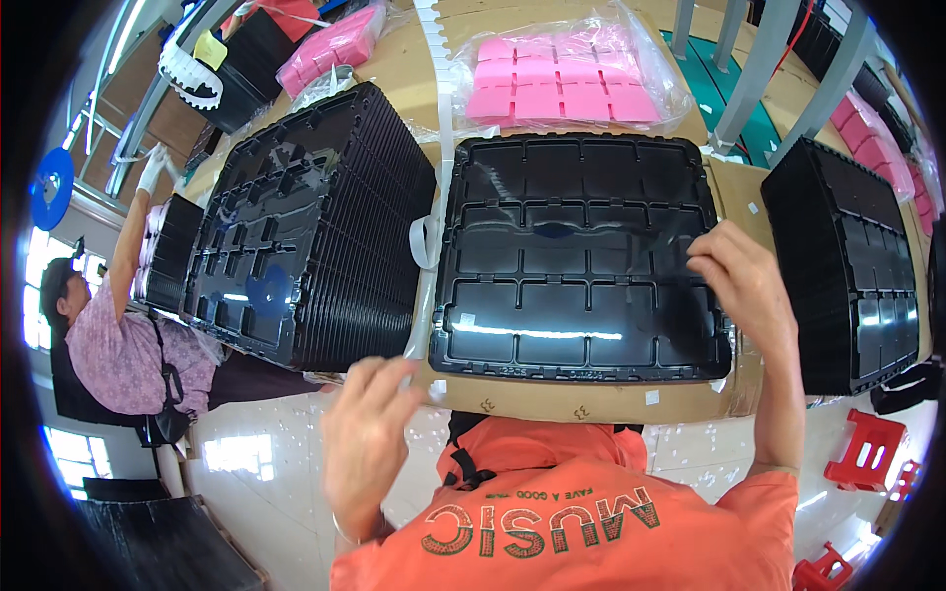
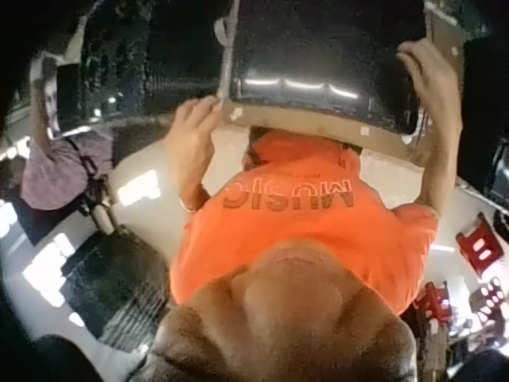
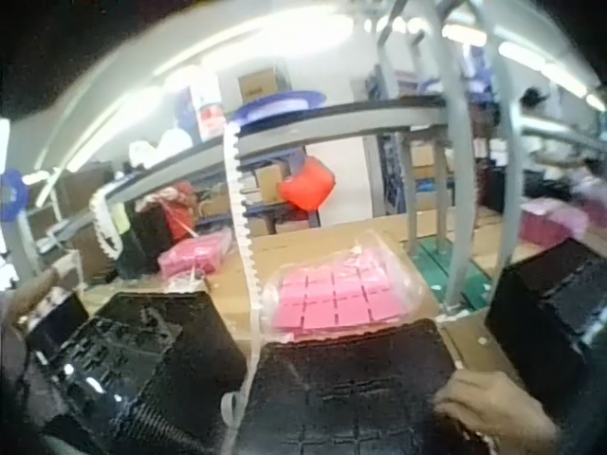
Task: The person assembles plastic components by applying adhesive strips to black plastic trays and inserting foam panels into them by hand.
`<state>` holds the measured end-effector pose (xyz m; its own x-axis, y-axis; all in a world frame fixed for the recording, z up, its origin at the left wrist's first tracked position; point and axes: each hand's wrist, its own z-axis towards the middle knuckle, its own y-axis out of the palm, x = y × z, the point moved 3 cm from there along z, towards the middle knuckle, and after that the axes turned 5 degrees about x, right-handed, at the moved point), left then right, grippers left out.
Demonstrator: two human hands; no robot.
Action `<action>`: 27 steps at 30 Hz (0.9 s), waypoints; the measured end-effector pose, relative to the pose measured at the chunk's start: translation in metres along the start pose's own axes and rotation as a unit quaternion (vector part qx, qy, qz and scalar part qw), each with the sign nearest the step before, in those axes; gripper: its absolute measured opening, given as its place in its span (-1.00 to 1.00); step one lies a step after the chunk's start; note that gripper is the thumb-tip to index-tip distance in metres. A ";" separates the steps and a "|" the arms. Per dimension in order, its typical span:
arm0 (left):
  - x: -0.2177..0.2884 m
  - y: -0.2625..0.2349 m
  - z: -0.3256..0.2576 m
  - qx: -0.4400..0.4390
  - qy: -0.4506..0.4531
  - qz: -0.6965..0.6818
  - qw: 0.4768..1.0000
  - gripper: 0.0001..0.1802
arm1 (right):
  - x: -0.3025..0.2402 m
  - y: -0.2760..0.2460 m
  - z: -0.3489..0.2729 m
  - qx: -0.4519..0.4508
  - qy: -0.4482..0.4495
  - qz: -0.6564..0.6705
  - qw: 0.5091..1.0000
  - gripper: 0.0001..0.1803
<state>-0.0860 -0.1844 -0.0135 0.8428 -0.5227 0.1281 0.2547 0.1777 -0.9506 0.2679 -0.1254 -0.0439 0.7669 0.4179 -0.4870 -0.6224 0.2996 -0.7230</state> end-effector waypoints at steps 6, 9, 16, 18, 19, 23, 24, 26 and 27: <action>0.011 0.012 0.034 0.099 -0.002 -0.126 0.987 -0.80 | 0.061 0.017 0.042 0.131 -0.025 -0.051 0.990 -0.90; -0.010 0.040 0.116 0.176 0.072 -0.143 0.971 -0.84 | 0.102 0.039 0.091 0.183 -0.026 -0.084 0.979 -0.86; -0.115 0.140 0.295 0.130 -0.108 -0.391 0.905 -0.76 | 0.179 0.085 0.163 0.158 0.020 -0.130 0.979 -0.85; -0.145 0.165 0.322 0.123 -0.174 -0.528 0.822 -0.72 | 0.192 0.089 0.170 0.114 0.010 -0.156 0.981 -0.75; -0.156 0.175 0.331 0.100 -0.170 -0.431 0.881 -0.68 | 0.197 0.093 0.173 0.055 0.004 -0.195 0.979 -0.67; -0.169 0.205 0.334 0.076 -0.029 -0.195 0.977 -0.54 | 0.206 0.098 0.173 -0.091 0.031 -0.199 0.975 -0.37; -0.167 0.209 0.330 0.061 0.019 -0.134 0.989 -0.52 | 0.205 0.099 0.172 -0.108 0.036 -0.176 0.978 -0.34; -0.166 0.211 0.326 0.080 0.012 -0.127 0.989 -0.55 | 0.203 0.098 0.171 -0.116 0.033 -0.168 0.978 -0.34; -0.165 0.210 0.326 0.083 0.003 -0.125 0.989 -0.59 | 0.203 0.099 0.171 -0.124 0.031 -0.167 0.978 -0.33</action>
<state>-0.0170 0.2105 -0.1419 0.7408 -0.5725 0.3514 0.5295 0.1758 -0.8299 0.3352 0.1356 -0.1302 0.9338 0.2764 -0.2273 -0.2849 0.1900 -0.9395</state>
